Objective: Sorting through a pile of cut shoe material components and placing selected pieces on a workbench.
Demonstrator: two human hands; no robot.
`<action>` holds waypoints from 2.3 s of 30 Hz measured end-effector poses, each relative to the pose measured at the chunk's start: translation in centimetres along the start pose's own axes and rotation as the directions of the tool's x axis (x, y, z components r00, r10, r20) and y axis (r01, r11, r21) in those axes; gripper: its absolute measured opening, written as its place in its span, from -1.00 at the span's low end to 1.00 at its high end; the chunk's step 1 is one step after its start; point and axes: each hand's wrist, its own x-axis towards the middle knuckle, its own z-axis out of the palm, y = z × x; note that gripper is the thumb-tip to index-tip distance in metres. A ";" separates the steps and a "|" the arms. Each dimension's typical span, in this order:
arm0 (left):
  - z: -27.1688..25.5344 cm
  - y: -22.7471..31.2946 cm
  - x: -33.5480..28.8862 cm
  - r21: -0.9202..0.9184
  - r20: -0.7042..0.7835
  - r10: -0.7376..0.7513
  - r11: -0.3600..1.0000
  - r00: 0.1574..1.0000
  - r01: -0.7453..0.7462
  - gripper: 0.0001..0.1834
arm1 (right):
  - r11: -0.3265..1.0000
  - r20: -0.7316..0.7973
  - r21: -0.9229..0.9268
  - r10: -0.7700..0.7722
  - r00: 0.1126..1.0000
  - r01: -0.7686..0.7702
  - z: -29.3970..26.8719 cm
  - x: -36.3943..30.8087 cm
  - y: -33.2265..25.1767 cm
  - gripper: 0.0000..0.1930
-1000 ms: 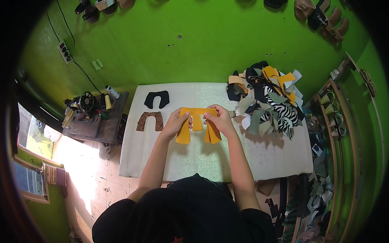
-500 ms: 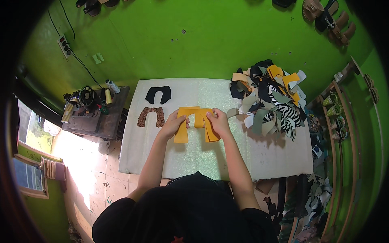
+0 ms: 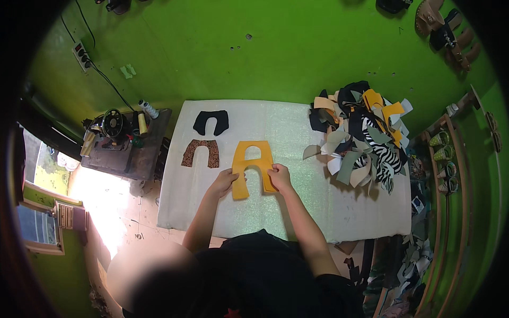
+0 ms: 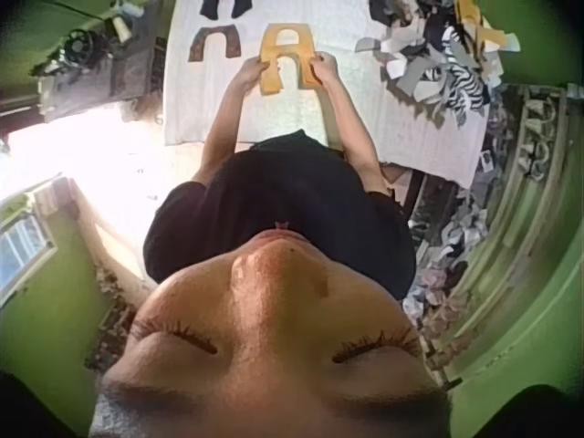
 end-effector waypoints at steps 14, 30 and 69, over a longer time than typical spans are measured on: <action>-1.8 1.3 8.3 0.695 -0.273 0.492 0.695 0.826 -0.184 -0.75 | 0.970 -0.243 -0.242 -0.055 0.968 -0.005 2.1 7.4 -1.7 -0.81; 1.1 1.8 7.3 0.927 -0.251 0.608 0.375 0.753 0.005 -0.47 | 0.775 -0.314 -0.623 -0.125 0.941 -0.105 3.3 5.6 -4.2 -0.63; 2.8 -0.5 7.9 0.989 0.139 0.509 -0.029 0.849 -0.144 -0.35 | 0.388 0.202 -0.854 -0.366 0.908 0.347 3.8 5.5 -1.3 -0.31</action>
